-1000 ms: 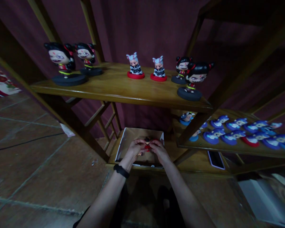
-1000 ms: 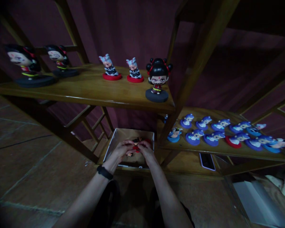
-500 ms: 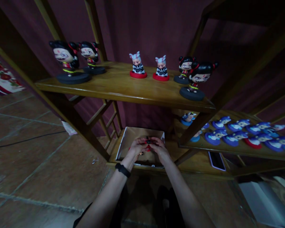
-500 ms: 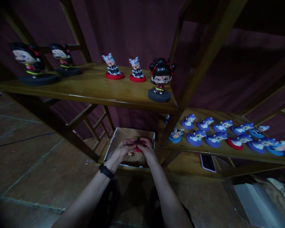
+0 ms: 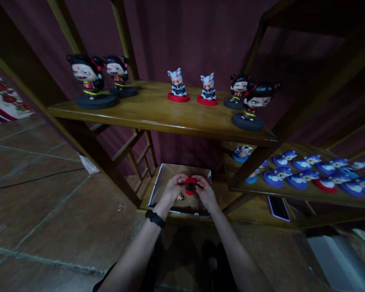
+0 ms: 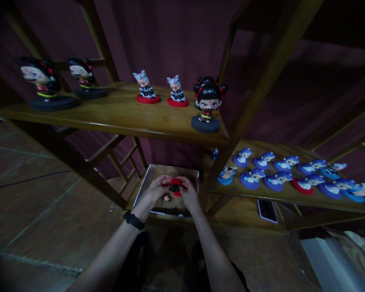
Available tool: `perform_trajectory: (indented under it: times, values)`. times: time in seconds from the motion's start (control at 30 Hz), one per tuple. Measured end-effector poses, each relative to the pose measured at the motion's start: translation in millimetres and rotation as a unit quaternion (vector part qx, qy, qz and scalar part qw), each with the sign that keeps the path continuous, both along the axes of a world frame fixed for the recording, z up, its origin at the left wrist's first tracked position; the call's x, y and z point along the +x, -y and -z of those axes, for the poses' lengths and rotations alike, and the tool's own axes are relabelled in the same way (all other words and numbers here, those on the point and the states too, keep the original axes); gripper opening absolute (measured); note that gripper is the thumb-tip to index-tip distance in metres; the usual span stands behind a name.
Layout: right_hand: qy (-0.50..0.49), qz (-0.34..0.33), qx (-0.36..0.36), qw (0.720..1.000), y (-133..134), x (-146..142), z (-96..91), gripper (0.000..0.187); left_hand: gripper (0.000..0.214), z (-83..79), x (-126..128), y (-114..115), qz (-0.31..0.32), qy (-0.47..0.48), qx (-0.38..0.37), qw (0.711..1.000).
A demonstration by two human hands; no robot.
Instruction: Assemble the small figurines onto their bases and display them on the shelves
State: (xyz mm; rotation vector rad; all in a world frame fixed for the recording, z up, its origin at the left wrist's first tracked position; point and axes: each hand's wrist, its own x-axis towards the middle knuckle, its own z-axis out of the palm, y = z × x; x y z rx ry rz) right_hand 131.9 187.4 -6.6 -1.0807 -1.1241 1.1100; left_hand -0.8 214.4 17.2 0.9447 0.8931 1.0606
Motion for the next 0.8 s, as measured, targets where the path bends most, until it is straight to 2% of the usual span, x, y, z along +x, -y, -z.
perform_trajectory:
  times: [0.1,0.2,0.3,0.47,0.67,0.8]
  values:
    - [0.011,0.003,0.008,1.0,0.4,0.4,0.4,0.029,0.031,-2.0,-0.2,-0.3,-0.003,0.002,0.02,1.0]
    - [0.02,0.014,-0.003,1.0,0.3,0.4,1.6,0.031,0.031,-3.3,-0.9,1.2,-0.001,-0.012,0.005,1.0]
    - [0.011,0.018,-0.052,0.998,0.5,-1.7,4.2,0.029,0.025,-2.7,-0.7,3.6,0.001,-0.02,-0.037,0.999]
    - [-0.078,0.012,-0.137,0.987,3.6,-5.1,7.0,0.036,0.025,-0.1,1.2,5.3,0.005,-0.028,-0.081,0.996]
    - [-0.124,-0.013,-0.139,0.982,7.6,-4.2,3.5,0.029,0.022,-2.0,0.3,5.4,-0.007,-0.028,-0.085,0.996]
    - [-0.121,-0.005,-0.152,0.981,6.5,-3.6,3.3,0.028,0.026,-3.4,0.4,5.2,0.01,-0.013,-0.082,0.996]
